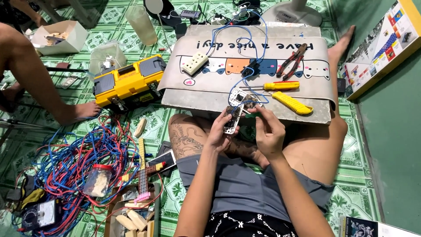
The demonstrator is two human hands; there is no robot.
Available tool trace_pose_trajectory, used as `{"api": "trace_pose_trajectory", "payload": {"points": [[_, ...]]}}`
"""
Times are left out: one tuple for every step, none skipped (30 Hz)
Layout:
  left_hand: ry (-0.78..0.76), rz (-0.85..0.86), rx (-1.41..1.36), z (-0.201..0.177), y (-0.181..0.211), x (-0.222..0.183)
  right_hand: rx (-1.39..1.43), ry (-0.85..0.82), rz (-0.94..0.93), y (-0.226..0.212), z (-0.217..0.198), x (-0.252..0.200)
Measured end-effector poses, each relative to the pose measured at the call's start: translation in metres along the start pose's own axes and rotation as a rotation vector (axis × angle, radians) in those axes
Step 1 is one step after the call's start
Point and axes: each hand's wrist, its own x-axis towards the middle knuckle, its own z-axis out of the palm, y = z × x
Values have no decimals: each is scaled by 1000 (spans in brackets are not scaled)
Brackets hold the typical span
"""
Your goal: Connecting electrical wires to various components like switches and sockets on a cardboard base.
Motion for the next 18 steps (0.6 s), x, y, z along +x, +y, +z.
{"api": "trace_pose_trajectory", "payload": {"points": [[0,-1,0,0,-1,0,-1,1,1,1,1,-1],[4,-4,-4,0,-1,-1,16,9,9,2,2,-3],[7,-5,-8,0,-1,-1,34,17,16,3,3,-3],[7,-5,-8,-1,-1,0,34,17,16,9,2,-5],[7,-6,-8,-2,-2,1,6,43,-14,15,2,-6],[7,-8,-8,-3,-2,2,-22,68,-45,20,1,-8],[7,-9,-9,-2,-1,1,-23,67,-44,18,3,-8],[0,-12,-7,-1,0,0,10,66,-31,15,4,-7],[-7,-15,-6,-1,0,0,44,65,-19,13,6,-6],[-7,-15,-7,-4,-1,2,43,64,-19,11,6,-5],[-9,-17,-3,-7,-2,3,24,76,-22,8,7,-4],[-12,-19,0,-10,-3,5,6,88,-26,6,8,-3],[-11,-19,0,-10,-4,5,6,87,-25,8,7,-6],[-11,-17,-7,-11,-4,6,5,73,-11,9,6,-8],[-12,-16,-13,-11,-4,6,3,59,4,10,5,-10],[-12,-18,-13,-10,-4,5,2,59,5,7,5,-8],[-17,-17,-12,-9,-3,4,7,55,4,4,6,-5],[-21,-16,-11,-7,-2,3,12,51,2,2,6,-2]]}}
